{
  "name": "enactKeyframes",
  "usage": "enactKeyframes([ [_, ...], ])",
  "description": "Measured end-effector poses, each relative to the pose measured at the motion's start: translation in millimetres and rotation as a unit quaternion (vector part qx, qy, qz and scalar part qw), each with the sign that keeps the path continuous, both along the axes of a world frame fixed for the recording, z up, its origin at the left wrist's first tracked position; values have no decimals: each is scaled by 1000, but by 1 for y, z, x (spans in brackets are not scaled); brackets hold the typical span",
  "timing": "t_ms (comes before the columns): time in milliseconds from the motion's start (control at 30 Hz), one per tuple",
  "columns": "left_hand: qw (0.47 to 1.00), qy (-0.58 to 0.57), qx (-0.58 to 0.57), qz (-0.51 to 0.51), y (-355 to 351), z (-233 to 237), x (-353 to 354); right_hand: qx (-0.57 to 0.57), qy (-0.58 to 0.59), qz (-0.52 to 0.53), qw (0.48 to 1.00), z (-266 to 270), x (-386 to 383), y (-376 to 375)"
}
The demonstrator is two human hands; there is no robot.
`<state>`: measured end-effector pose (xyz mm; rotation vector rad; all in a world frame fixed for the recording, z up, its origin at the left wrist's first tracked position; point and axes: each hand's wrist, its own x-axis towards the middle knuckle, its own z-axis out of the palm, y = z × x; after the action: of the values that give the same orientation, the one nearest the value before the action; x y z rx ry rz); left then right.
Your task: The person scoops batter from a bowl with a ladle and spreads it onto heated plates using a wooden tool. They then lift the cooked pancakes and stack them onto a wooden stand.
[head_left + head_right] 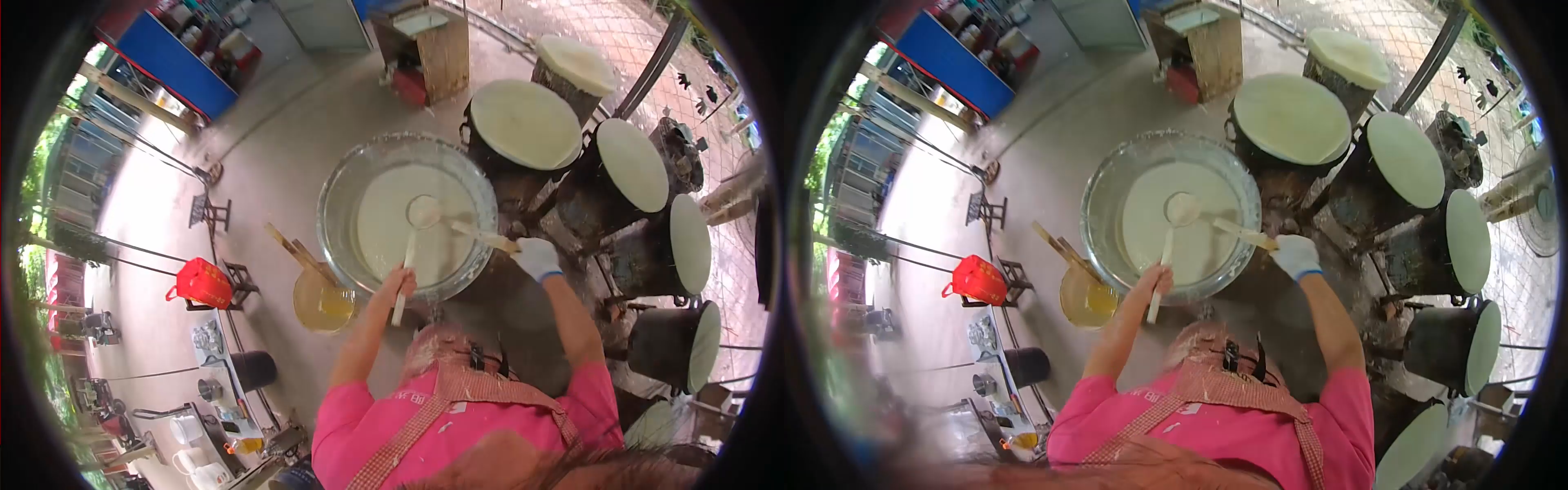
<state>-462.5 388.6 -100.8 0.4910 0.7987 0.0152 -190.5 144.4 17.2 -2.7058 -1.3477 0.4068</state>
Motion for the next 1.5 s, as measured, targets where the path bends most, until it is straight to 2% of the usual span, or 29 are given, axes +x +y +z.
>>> enactKeyframes([
  [67,996,53,-64,27,34,-78,-9,-98,-45,97,989,-40,-21,42],
  [133,951,261,148,-76,46,-121,-10,-74,4,75,994,9,-26,54],
  [167,953,266,130,-69,40,-124,-13,-47,60,51,996,24,-34,54],
  [200,943,268,178,-91,34,-110,-17,-57,70,58,994,11,-43,50],
  [267,931,259,228,-117,31,-77,-2,-93,72,-29,993,-19,-54,27],
  [367,976,209,-56,-26,43,-26,22,-49,99,-41,993,-42,-93,8],
  [433,954,173,-242,30,38,20,18,-55,117,-114,985,-24,-118,-7],
  [467,934,141,-323,57,42,49,26,-40,112,-111,987,-14,-121,-6],
  [533,966,103,-233,36,48,130,34,111,60,-142,982,12,-130,-11],
  [600,991,56,-120,19,54,211,37,226,-8,-96,969,41,-121,-2],
  [667,998,-18,49,-20,52,296,35,263,-72,-95,957,64,-105,10],
  [700,996,-34,75,-27,53,330,34,289,-87,-100,948,77,-91,21],
  [767,954,-98,277,-64,52,379,30,396,-195,-53,896,109,-63,34],
  [900,907,-121,393,-85,80,438,27,483,-105,-133,859,176,-53,50],
  [933,886,-116,445,-62,85,440,26,496,-116,-142,849,174,-54,53],
  [1000,858,-110,499,-44,96,425,29,575,47,-122,808,150,-59,61],
  [1033,859,-103,499,-51,103,399,33,538,103,-109,829,128,-63,60],
  [1067,891,-95,436,-80,104,372,34,515,290,-165,789,84,-68,63],
  [1100,920,-78,368,-112,105,343,34,487,314,-181,794,35,-74,58],
  [1133,969,-57,192,-143,119,306,40,462,340,-199,795,0,-87,51],
  [1167,985,-30,16,-169,128,282,47,470,342,-224,783,7,-106,38],
  [1233,975,-2,-35,-219,111,273,51,307,305,-328,840,50,-140,-3],
  [1267,966,11,-81,-247,102,276,58,352,226,-297,858,46,-148,-24],
  [1333,943,-18,-101,-317,72,294,75,396,288,-380,785,71,-167,-62],
  [1367,931,-89,40,-350,50,293,83,404,273,-415,768,76,-179,-77],
  [1400,893,-175,175,-377,23,295,94,446,283,-422,737,83,-188,-88],
  [1433,882,-175,200,-390,-11,305,100,489,286,-428,704,89,-199,-100],
  [1467,861,-187,185,-436,-32,293,117,505,298,-433,685,88,-210,-113],
  [1500,876,-150,9,-457,-46,270,137,509,245,-435,701,55,-218,-127],
])
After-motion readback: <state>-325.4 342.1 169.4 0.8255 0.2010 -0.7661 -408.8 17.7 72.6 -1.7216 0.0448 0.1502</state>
